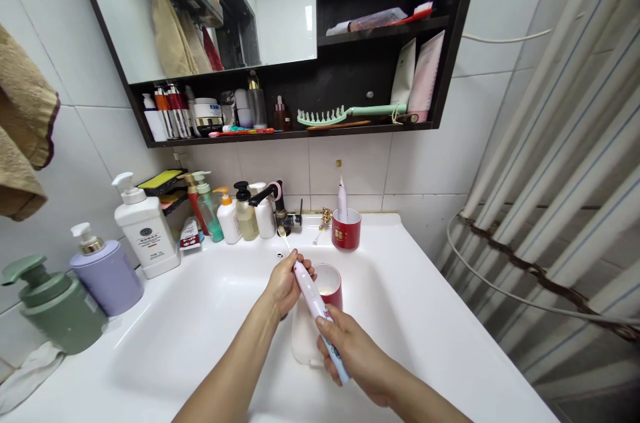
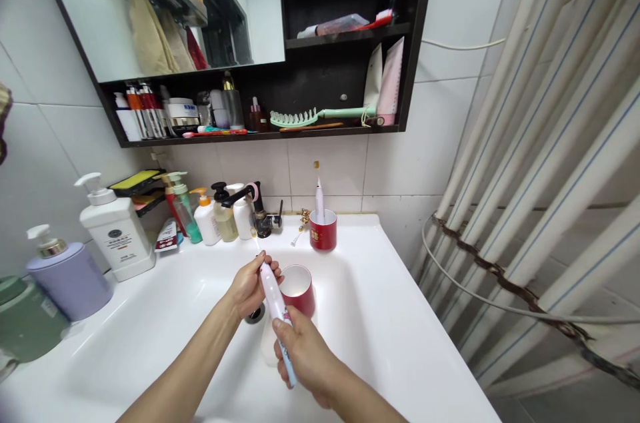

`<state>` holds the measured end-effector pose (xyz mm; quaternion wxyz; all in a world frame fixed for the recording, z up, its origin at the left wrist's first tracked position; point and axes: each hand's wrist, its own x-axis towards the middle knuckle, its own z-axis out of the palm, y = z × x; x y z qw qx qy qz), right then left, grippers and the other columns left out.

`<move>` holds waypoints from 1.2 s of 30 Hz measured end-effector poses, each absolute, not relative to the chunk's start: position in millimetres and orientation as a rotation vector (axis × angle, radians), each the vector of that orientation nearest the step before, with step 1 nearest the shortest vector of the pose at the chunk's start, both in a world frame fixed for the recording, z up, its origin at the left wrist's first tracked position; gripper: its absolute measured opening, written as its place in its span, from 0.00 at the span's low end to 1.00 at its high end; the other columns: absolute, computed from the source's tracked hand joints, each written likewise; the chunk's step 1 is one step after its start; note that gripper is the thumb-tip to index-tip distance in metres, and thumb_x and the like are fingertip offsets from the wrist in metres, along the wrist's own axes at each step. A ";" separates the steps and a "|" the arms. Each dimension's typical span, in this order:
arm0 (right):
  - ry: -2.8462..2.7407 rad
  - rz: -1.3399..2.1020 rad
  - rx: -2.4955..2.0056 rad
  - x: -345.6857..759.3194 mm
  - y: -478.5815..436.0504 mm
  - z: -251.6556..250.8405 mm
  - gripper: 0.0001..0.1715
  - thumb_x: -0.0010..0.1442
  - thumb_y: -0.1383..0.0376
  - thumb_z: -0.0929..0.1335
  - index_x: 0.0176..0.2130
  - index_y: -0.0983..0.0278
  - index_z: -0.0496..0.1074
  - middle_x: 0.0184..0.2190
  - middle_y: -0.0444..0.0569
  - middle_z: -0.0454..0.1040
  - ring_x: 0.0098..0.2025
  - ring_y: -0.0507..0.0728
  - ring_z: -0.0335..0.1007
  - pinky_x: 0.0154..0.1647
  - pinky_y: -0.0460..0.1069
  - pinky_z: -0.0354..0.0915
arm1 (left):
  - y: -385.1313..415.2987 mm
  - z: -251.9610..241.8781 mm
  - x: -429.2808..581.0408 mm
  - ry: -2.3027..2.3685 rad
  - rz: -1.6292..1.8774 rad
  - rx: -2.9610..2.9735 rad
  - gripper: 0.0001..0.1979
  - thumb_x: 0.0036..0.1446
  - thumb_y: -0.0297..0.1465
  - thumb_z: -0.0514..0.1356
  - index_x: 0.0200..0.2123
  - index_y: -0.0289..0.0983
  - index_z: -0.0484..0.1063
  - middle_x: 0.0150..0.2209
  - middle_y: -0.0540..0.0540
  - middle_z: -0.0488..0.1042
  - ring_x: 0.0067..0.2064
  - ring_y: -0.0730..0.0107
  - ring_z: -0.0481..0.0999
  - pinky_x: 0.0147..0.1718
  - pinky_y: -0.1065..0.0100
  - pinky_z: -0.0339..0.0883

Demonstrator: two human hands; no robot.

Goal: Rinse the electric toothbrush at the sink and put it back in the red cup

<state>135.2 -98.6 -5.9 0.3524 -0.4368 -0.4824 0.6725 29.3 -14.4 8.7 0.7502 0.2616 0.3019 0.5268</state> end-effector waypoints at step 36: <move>-1.242 0.866 -1.133 151.0 1.1 -12.2 0.08 0.43 0.63 0.62 0.27 0.64 0.60 0.24 0.44 0.67 0.28 0.52 0.63 0.29 0.47 0.59 | -24.2 -30.5 36.7 1.382 0.755 2.408 0.13 0.38 0.24 0.53 0.32 0.36 0.65 0.34 0.47 0.65 0.39 0.69 0.61 0.39 0.68 0.54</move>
